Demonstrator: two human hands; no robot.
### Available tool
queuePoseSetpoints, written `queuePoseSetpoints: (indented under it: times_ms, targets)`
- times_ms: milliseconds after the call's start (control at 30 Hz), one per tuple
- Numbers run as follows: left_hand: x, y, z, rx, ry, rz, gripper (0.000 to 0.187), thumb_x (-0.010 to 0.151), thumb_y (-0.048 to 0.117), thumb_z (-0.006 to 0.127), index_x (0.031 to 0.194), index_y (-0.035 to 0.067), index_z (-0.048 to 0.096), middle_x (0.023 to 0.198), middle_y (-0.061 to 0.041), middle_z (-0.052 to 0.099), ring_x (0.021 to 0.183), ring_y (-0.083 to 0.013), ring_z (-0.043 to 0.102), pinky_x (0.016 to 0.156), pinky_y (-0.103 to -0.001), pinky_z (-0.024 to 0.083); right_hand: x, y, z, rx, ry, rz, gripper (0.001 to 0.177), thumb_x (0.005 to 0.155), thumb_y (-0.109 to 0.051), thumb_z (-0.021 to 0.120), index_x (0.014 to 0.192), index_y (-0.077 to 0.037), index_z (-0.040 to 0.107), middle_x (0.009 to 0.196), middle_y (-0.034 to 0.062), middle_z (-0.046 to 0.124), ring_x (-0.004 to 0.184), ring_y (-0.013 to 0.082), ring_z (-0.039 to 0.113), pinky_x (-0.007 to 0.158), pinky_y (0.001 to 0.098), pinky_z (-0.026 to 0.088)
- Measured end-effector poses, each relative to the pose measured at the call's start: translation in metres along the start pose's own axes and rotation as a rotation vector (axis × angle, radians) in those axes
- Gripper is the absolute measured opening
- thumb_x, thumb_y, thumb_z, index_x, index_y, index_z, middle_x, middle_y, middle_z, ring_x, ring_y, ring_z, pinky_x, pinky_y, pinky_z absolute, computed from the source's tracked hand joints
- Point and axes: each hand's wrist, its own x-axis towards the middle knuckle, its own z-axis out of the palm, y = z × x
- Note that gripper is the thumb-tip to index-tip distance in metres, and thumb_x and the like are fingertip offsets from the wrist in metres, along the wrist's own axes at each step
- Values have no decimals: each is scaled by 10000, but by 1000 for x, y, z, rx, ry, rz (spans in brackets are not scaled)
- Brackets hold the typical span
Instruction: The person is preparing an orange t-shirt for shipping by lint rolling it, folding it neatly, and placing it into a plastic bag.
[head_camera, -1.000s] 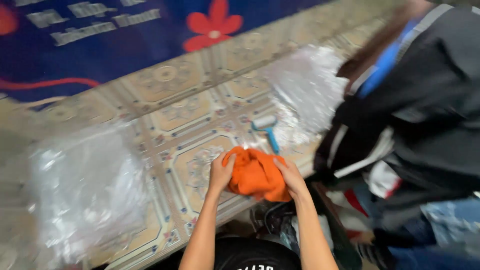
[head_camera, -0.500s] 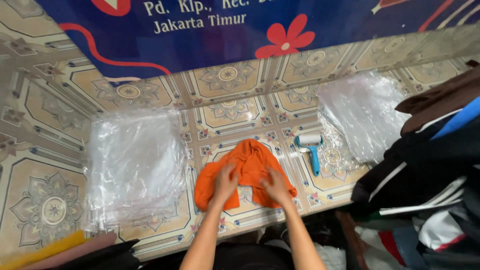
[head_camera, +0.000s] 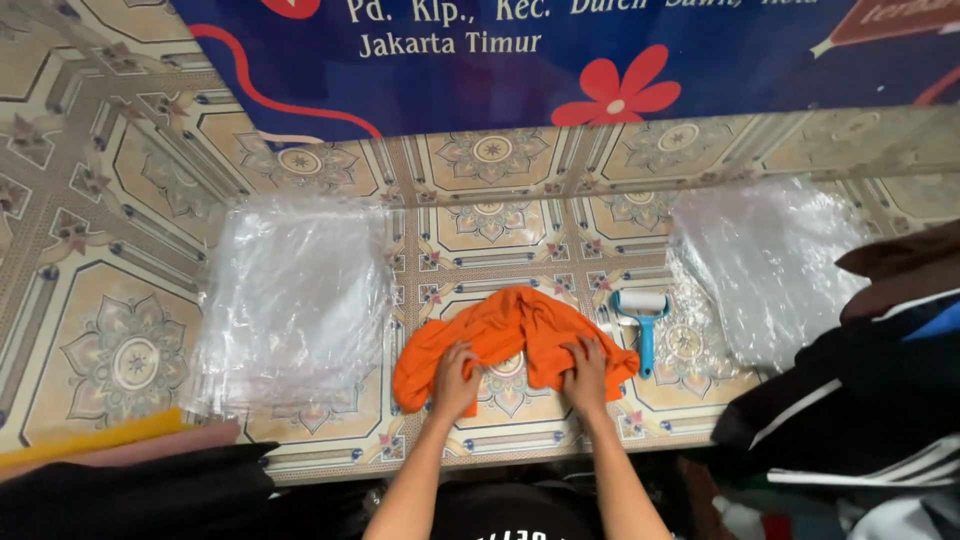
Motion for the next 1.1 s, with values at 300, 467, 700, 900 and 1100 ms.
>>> queuePoseSetpoints:
  times_ms: [300,467,700,900,1100]
  targets:
    - [15,16,8,-189,-94,-282,130,884,253,626,907,242,753,980,14,745,1029,-212,708,886,-365,557,36,57,-55,-190,339,216,536,857,-251,712,1382,-296,618,1460,124,454,1281,404,459,977,580,457]
    - [11,26,13,4,-81,-86,302,856,422,769,1019,176,706,1058,-79,660,1034,-321,669,874,-425,550,47,89,-40,-298,316,243,464,876,-277,699,1333,-305,629,1500,142,412,1334,434,382,1014,548,376]
    - [21,71,-20,114,17,-278,510,943,101,605,1437,187,509,1577,-164,319,1114,-399,671,891,-512,607,5,-57,-62,-16,203,-229,272,809,-150,727,1065,-61,724,1126,239,614,1022,476,607,858,488,525]
    - [46,-23,10,463,-19,-307,400,855,229,713,1254,238,688,1262,-24,604,1106,-271,673,907,-437,563,11,-71,-14,25,-174,-246,166,944,-150,621,1094,-198,673,1046,108,616,1041,382,673,887,444,566]
    - [66,-9,-29,401,124,-208,288,813,330,660,1059,195,599,987,-45,705,1076,-278,662,961,-501,464,61,-95,-43,345,19,-220,83,976,-97,621,1056,-114,628,988,140,663,1048,391,657,931,473,517]
